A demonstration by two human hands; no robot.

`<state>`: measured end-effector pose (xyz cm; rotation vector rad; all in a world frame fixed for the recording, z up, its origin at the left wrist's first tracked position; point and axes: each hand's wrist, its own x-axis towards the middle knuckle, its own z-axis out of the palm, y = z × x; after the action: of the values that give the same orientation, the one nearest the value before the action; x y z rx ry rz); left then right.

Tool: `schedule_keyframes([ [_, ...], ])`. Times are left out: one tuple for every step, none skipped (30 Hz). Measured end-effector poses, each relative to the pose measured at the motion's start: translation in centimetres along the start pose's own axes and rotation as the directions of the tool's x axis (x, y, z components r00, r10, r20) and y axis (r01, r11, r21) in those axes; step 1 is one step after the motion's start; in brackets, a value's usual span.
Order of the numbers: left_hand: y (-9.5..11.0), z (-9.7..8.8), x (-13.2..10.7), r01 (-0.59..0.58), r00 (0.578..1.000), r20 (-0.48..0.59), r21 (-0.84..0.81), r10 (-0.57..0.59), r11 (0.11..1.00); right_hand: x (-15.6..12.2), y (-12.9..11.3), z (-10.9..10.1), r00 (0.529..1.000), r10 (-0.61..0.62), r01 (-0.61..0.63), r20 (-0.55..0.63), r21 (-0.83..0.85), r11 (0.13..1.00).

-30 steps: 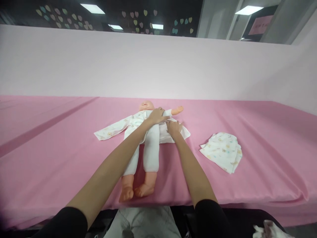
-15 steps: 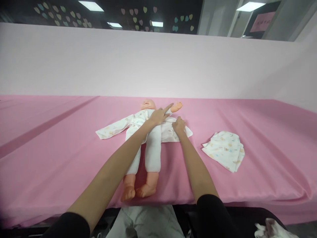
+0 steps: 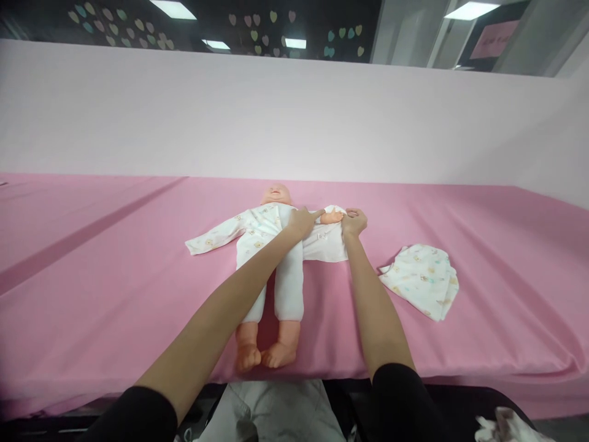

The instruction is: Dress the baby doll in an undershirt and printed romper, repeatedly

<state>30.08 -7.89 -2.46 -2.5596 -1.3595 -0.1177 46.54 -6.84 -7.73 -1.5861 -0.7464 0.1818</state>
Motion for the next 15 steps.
schedule_keyframes([
  [0.0, 0.0, -0.1, 0.008, 1.0, 0.009, 0.003, -0.008, 1.0, 0.1, -0.3, 0.0, 1.0, 0.011, -0.01, -0.013, 0.016, 1.0],
  [0.0, 0.0, -0.2, 0.014, 1.0, 0.016, 0.005, -0.014, 1.0, 0.1, -0.6, -0.1, 1.0, 0.021, -0.02, -0.023, 0.03, 0.999],
  [-0.1, 0.0, -0.3, 0.02, 1.0, 0.02, 0.006, -0.02, 1.0, 0.1, -1.0, -0.2, 0.999, 0.022, -0.021, -0.03, 0.035, 0.999],
  [-0.1, 0.0, -0.3, 0.025, 0.999, 0.021, 0.007, -0.025, 1.0, 0.0, -1.4, -0.3, 0.999, 0.007, -0.006, -0.033, 0.03, 1.0],
  [-0.2, 0.0, -0.4, 0.028, 0.999, 0.022, 0.005, -0.028, 1.0, -0.1, -1.8, -0.5, 0.999, -0.024, 0.025, -0.033, 0.015, 1.0],
  [-0.2, 0.1, -0.4, 0.031, 0.999, 0.021, 0.002, -0.031, 1.0, -0.3, -2.2, -0.6, 0.997, -0.067, 0.067, -0.028, -0.004, 0.998],
  [-0.2, 0.1, -0.3, 0.035, 0.999, 0.02, 0.0, -0.035, 0.999, -0.4, -2.5, -0.8, 0.993, -0.114, 0.114, -0.018, -0.025, 0.993],
  [-0.2, 0.1, -0.3, 0.04, 0.999, 0.017, -0.001, -0.04, 0.999, -0.5, -2.8, -1.1, 0.987, -0.158, 0.158, -0.001, -0.043, 0.987],
  [-0.2, 0.1, -0.2, 0.043, 0.999, 0.016, -0.002, -0.043, 0.999, -0.6, -3.1, -1.3, 0.981, -0.191, 0.192, 0.021, -0.058, 0.98],
  [-0.2, 0.2, -0.1, 0.047, 0.999, 0.016, -0.004, -0.047, 0.999, -0.6, -3.2, -1.4, 0.977, -0.21, 0.213, 0.041, -0.067, 0.975],
  [-0.2, 0.2, 0.0, 0.05, 0.999, 0.018, -0.004, -0.049, 0.999, -0.6, -3.3, -1.6, 0.973, -0.224, 0.228, 0.06, -0.075, 0.971],
  [-0.2, 0.3, 0.0, 0.053, 0.998, 0.022, -0.003, -0.053, 0.999, -0.6, -3.3, -1.7, 0.969, -0.235, 0.241, 0.076, -0.083, 0.967],
  [-0.2, 0.4, 0.1, 0.055, 0.998, 0.028, 0.0, -0.055, 0.999, -0.5, -3.3, -1.8, 0.965, -0.247, 0.255, 0.091, -0.091, 0.963],
  [-0.2, 0.4, 0.1, 0.057, 0.998, 0.034, 0.003, -0.057, 0.998, -0.4, -3.3, -1.8, 0.96, -0.259, 0.269, 0.103, -0.097, 0.958],
  [-0.2, 0.5, 0.2, 0.06, 0.998, 0.037, 0.007, -0.06, 0.998, -0.3, -3.2, -1.9, 0.956, -0.27, 0.282, 0.114, -0.1, 0.954],
])
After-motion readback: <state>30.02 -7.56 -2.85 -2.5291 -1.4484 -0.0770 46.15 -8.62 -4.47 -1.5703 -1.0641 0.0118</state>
